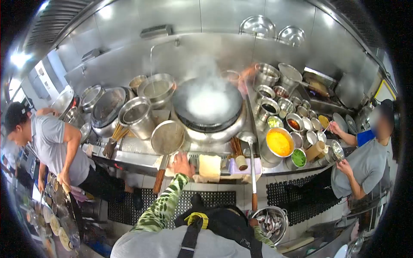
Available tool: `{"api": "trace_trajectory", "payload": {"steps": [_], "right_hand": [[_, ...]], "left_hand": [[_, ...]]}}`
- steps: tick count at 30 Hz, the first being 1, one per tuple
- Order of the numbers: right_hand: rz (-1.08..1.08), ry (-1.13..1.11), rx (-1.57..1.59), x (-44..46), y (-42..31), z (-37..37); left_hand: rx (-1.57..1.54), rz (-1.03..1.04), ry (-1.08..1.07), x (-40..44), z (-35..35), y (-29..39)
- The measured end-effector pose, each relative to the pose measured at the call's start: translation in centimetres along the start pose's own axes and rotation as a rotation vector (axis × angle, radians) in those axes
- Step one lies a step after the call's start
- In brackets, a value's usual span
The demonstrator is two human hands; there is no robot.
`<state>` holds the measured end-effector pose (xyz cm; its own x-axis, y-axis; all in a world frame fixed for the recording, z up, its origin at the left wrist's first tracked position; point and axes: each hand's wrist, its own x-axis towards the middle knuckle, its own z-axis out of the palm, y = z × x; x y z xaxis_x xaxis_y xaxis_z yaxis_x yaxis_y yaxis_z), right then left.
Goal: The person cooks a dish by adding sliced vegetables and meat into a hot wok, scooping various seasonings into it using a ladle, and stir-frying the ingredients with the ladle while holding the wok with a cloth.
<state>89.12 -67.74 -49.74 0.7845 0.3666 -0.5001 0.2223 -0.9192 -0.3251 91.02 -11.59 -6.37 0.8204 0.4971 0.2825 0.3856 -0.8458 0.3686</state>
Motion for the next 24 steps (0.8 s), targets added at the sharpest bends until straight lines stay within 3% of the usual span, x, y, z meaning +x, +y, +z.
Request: {"api": "trace_trajectory", "payload": {"steps": [3, 6, 10, 12, 14, 16, 19, 24], "right_hand": [[0.024, -0.036, -0.092, -0.6, -5.1, -4.8], [0.03, -0.072, -0.171, -1.7, -7.9, -7.1], [0.08, -0.033, -0.261, -2.3, -8.4, -5.8], [0.035, -0.213, -0.277, -0.9, -4.8, -3.7], [0.009, -0.05, -0.221, -1.2, -4.1, -1.4], [0.022, 0.003, -0.165, -1.8, -4.5, -1.2], [0.051, -0.061, -0.116, -1.8, -5.3, -2.6], [0.035, -0.104, -0.088, -0.5, -6.0, -3.5]], "left_hand": [[0.273, -0.295, -0.512, 4.0, -0.9, -0.9], [0.292, -0.381, -0.704, 5.5, 1.9, -3.3], [0.355, -0.359, -0.701, 5.7, 2.4, -3.1], [0.408, -0.328, -0.669, 6.7, 5.9, -5.4], [0.423, -0.397, -0.78, 6.8, 2.0, -2.0], [0.475, -0.41, -0.832, 8.5, 7.3, -5.8], [0.522, -0.408, -0.762, 7.2, 4.8, -2.7], [0.49, -0.263, -0.666, 7.2, 5.1, -4.9]]}}
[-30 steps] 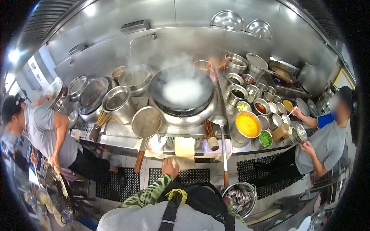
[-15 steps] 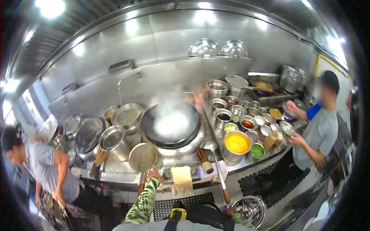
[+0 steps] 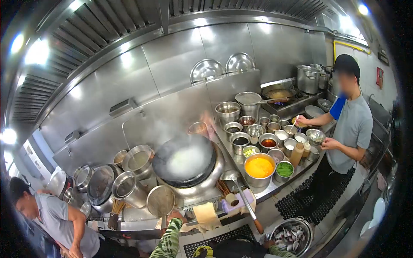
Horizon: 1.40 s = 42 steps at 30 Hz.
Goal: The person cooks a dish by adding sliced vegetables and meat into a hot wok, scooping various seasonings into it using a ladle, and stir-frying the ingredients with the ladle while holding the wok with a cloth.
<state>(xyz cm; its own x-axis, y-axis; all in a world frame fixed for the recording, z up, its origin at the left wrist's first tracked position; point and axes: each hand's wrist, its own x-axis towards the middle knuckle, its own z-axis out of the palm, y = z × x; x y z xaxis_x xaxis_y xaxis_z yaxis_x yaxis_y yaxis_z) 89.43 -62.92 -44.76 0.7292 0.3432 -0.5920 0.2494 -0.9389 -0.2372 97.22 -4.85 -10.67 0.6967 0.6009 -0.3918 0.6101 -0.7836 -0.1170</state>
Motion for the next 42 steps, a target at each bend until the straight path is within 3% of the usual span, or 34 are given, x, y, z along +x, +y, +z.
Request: {"api": "trace_trajectory", "payload": {"steps": [2, 4, 6, 7, 8, 10, 14, 20, 22, 24, 26, 27, 28, 29, 33, 35, 36, 38, 40, 42], "right_hand": [[-0.008, -0.013, 0.003, 0.1, -0.1, -0.6], [-0.015, -0.027, 0.003, -0.1, -0.4, -1.1], [-0.025, -0.04, 0.007, 0.0, -0.7, -1.2], [-0.03, -0.043, 0.011, 0.1, -0.8, -1.4], [-0.036, -0.047, 0.012, 0.2, -1.0, -1.5], [-0.047, -0.05, 0.019, 0.8, -1.4, -1.8], [-0.07, -0.053, 0.032, 1.6, -2.4, -2.9], [-0.199, -0.123, 0.049, -0.1, -4.0, -7.5], [-0.381, -0.203, 0.082, -2.7, -5.5, -12.3], [-0.636, -0.182, 0.153, -9.9, -10.5, -23.0], [-0.852, 0.018, 0.209, -23.1, -19.2, -39.4], [-0.844, 0.181, 0.274, -26.2, -21.2, -42.9], [-0.974, 0.392, 0.356, -28.6, -23.2, -46.0], [-0.957, 0.445, 0.286, -31.9, -25.3, -49.7], [-1.417, 1.026, 0.294, -38.8, -31.4, -55.8], [-1.546, 1.102, 0.291, -41.3, -33.2, -57.2], [-1.588, 1.094, 0.275, -42.2, -33.7, -57.5], [-1.688, 1.069, 0.231, -43.1, -34.8, -58.1], [-1.747, 1.145, 0.219, -42.8, -36.1, -57.7], [-1.761, 1.072, 0.263, -42.5, -36.1, -57.2]], "left_hand": [[-0.123, 0.079, 0.147, -1.2, -0.5, -0.7], [-0.573, 0.159, 0.163, -1.3, -0.4, -1.6], [-1.172, 0.219, 0.057, -5.6, -3.0, -2.1], [-1.852, 0.379, -0.048, -4.5, -0.5, -1.4], [-2.095, 0.58, -0.231, -2.4, 1.8, -1.4], [-2.225, 0.699, -0.477, -7.3, -0.3, 0.0], [-2.082, 0.913, -0.667, -13.9, -4.0, 2.4], [-1.997, 0.963, -0.894, -17.2, -5.8, 3.0], [-1.926, 1.009, -0.886, -17.5, -6.2, 3.0], [-1.898, 1.031, -0.908, -17.8, -6.4, 3.3], [-1.91, 1.06, -0.987, -18.1, -6.6, 4.1], [-1.936, 1.072, -1.054, -18.4, -6.6, 4.6], [-1.962, 1.08, -1.122, -18.6, -6.6, 5.1], [-1.891, 1.046, -1.062, -18.5, -6.5, 5.7], [-1.885, 1.033, -0.974, -21.6, -9.3, 8.4], [-1.946, 1.004, -0.864, -23.2, -10.2, 9.1], [-1.901, 1.072, -0.91, -21.9, -9.3, 9.2], [-1.863, 0.991, -0.922, -22.5, -10.0, 8.5], [-1.829, 1.029, -0.943, -21.6, -9.8, 7.8], [-1.828, 1.018, -0.975, -21.3, -9.1, 7.4]]}}
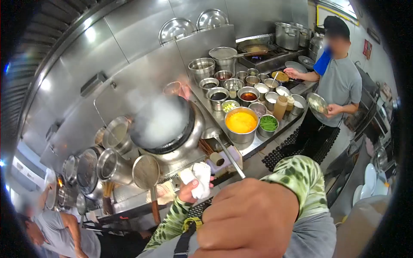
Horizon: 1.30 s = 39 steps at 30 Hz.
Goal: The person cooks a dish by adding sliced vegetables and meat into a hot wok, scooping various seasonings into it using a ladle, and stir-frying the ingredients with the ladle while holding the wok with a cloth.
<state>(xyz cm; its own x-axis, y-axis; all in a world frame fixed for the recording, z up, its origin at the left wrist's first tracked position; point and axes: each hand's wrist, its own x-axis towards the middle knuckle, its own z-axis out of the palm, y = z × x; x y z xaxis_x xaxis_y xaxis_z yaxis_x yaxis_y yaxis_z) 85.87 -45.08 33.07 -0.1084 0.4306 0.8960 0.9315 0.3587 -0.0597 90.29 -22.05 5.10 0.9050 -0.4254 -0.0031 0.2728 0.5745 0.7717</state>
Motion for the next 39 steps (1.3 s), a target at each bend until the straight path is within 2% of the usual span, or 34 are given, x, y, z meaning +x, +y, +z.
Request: {"api": "trace_trajectory", "payload": {"steps": [1, 3, 5, 6, 8, 10, 11, 12, 13, 16, 18, 20, 23, 26, 27, 28, 30, 34, 36, 38, 39], "right_hand": [[0.031, -0.042, 0.068, -0.2, 0.6, -0.5], [0.132, -0.091, 0.244, -1.7, 1.4, 0.3], [0.188, -0.135, 0.4, -3.3, 2.5, 1.8], [0.21, -0.141, 0.444, -3.7, 3.7, 2.5], [0.257, -0.152, 0.532, -4.5, 5.9, 3.9], [0.302, -0.081, 0.424, -5.8, 6.6, 4.9], [0.322, -0.032, 0.351, -6.2, 6.7, 5.4], [0.345, 0.016, 0.28, -6.5, 6.7, 5.9], [0.329, 0.19, 0.181, -6.1, 6.2, 7.8], [0.323, -0.249, 0.274, -5.3, 6.3, 3.6], [0.294, -0.244, 0.228, -4.8, 6.4, 3.6], [0.27, -0.094, 0.161, -6.4, 6.0, 3.7], [0.294, 0.001, 0.083, -8.7, 6.1, 2.9], [0.424, 0.058, 0.106, -11.0, 6.5, 2.8], [0.473, 0.076, 0.12, -11.8, 6.7, 2.6], [0.525, -0.013, 0.095, -12.7, 6.8, 2.0], [0.675, 0.123, 0.022, -14.8, 6.1, 2.9], [0.981, 0.219, -0.054, -17.7, 4.1, 4.2], [1.095, 0.229, -0.1, -19.2, 3.4, 5.7], [1.351, 0.238, 0.028, -21.6, 2.9, 8.1], [1.415, 0.257, 0.069, -23.1, 2.9, 9.7]], "left_hand": [[-0.009, 0.049, 0.027, 0.0, 1.8, 0.4], [-0.14, -0.007, 0.2, 0.2, 2.6, -0.8], [0.011, -0.097, -0.072, 1.3, 2.5, -0.2], [0.0, -0.051, -0.049, 1.4, 3.8, -0.3], [0.005, -0.17, -0.096, 1.2, 4.5, -0.2], [0.146, -0.131, -0.173, 1.1, 4.1, 0.1], [0.099, -0.12, -0.126, 0.7, 3.8, 0.1], [0.123, -0.198, -0.107, 0.1, 2.7, 0.5], [0.099, -0.175, -0.054, -0.9, 1.7, 0.7], [0.041, -0.099, 0.069, -2.1, -0.5, 1.0], [0.025, -0.106, 0.138, -3.0, -1.7, 0.6], [0.009, -0.134, 0.131, -3.9, -2.7, 0.0], [0.057, -0.07, 0.166, -4.4, -1.8, 0.5], [0.102, -0.111, 0.204, -5.5, -1.1, 1.5], [0.108, -0.059, 0.251, -5.7, -0.7, 1.4], [0.122, -0.106, 0.216, -5.9, -1.4, 1.4], [0.161, -0.084, 0.193, -5.8, -0.6, 1.9], [0.142, -0.084, 0.054, -4.6, -0.6, 3.0], [0.141, -0.17, -0.086, -3.5, -1.7, 4.1], [0.188, -0.199, -0.159, -2.6, -1.2, 5.7], [0.216, -0.139, -0.233, -2.2, -1.0, 6.2]]}}
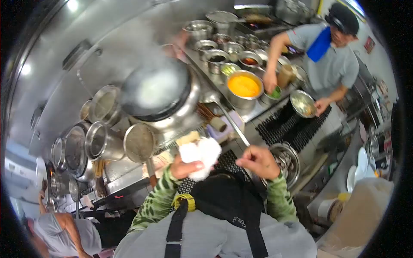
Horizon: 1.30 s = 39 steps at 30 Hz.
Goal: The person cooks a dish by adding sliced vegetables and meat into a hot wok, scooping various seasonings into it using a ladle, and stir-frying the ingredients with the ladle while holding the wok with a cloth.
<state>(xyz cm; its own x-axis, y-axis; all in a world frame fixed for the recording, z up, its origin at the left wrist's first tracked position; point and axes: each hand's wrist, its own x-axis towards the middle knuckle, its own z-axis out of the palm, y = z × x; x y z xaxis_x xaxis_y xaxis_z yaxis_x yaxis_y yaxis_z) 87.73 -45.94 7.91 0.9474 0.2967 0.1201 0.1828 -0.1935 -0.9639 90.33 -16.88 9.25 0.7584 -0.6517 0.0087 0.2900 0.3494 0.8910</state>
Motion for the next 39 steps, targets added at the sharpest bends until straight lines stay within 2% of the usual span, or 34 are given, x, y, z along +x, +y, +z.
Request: {"api": "trace_trajectory", "payload": {"steps": [1, 3, 6, 7, 9, 10, 11, 13, 15, 16, 19, 21, 23, 26, 27, 28, 32, 35, 36, 39], "right_hand": [[0.072, -0.013, 0.027, -0.2, 1.5, 1.3], [0.184, -0.034, 0.082, -0.2, 2.7, 4.2], [0.267, -0.212, 0.016, 1.3, 3.3, 7.8], [0.174, -0.265, 0.078, 1.9, 4.7, 9.2], [-0.084, -0.393, -0.171, 3.6, 6.4, 10.8], [-0.11, -0.474, -0.204, 4.2, 6.3, 11.2], [-0.331, -0.519, -0.209, 5.2, 7.6, 11.9], [-0.411, -0.638, -0.209, 6.9, 8.2, 12.6], [-0.48, -0.757, -0.252, 9.2, 8.6, 13.3], [-0.41, -0.8, -0.229, 9.5, 7.9, 13.2], [-0.568, -0.956, -0.269, 12.5, 7.4, 15.0], [-0.516, -1.085, -0.264, 12.5, 2.4, 15.7], [-0.408, -1.241, -0.276, 12.9, 1.6, 16.0], [-0.462, -1.38, -0.423, 12.9, 2.4, 16.4], [-0.47, -1.436, -0.498, 12.6, 2.2, 16.7], [-0.446, -1.461, -0.381, 12.2, 4.1, 17.1], [-0.514, -1.593, -0.357, 8.6, 0.7, 17.6], [-0.532, -1.763, -0.557, 7.7, 0.9, 19.0], [-0.558, -1.741, -0.369, 6.8, 0.2, 19.0], [-0.69, -1.771, -0.319, 5.6, -0.2, 20.5]], "left_hand": [[0.091, -0.018, -0.042, 0.1, 0.2, 1.4], [0.272, 0.098, -0.087, -0.2, 0.4, 2.5], [0.395, 0.162, -0.044, -1.9, -1.1, 1.6], [0.356, 0.171, -0.023, -2.5, -1.1, 1.5], [0.348, 0.174, 0.047, -4.1, -1.8, 0.2], [0.343, 0.232, 0.035, -4.8, -1.4, 0.5], [0.411, 0.26, 0.055, -5.6, -1.7, 0.0], [0.446, 0.398, 0.216, -6.9, -1.2, -0.7], [0.532, 0.374, 0.346, -8.2, -1.2, -1.0], [0.563, 0.355, 0.402, -8.8, -0.8, -1.4], [0.618, 0.405, 0.662, -10.3, 0.9, -2.6], [0.595, 0.466, 0.828, -10.5, 2.4, -4.5], [0.548, 0.528, 1.001, -10.8, 4.4, -6.2], [0.452, 0.525, 1.17, -10.8, 7.1, -9.0], [0.446, 0.523, 1.225, -10.8, 7.9, -10.2], [0.436, 0.521, 1.267, -11.1, 9.2, -10.6], [0.432, 0.597, 1.463, -11.9, 13.4, -12.0], [0.45, 0.645, 1.577, -12.5, 14.8, -13.6], [0.433, 0.626, 1.589, -13.0, 15.3, -13.7], [0.398, 0.705, 1.597, -13.8, 15.8, -14.6]]}}
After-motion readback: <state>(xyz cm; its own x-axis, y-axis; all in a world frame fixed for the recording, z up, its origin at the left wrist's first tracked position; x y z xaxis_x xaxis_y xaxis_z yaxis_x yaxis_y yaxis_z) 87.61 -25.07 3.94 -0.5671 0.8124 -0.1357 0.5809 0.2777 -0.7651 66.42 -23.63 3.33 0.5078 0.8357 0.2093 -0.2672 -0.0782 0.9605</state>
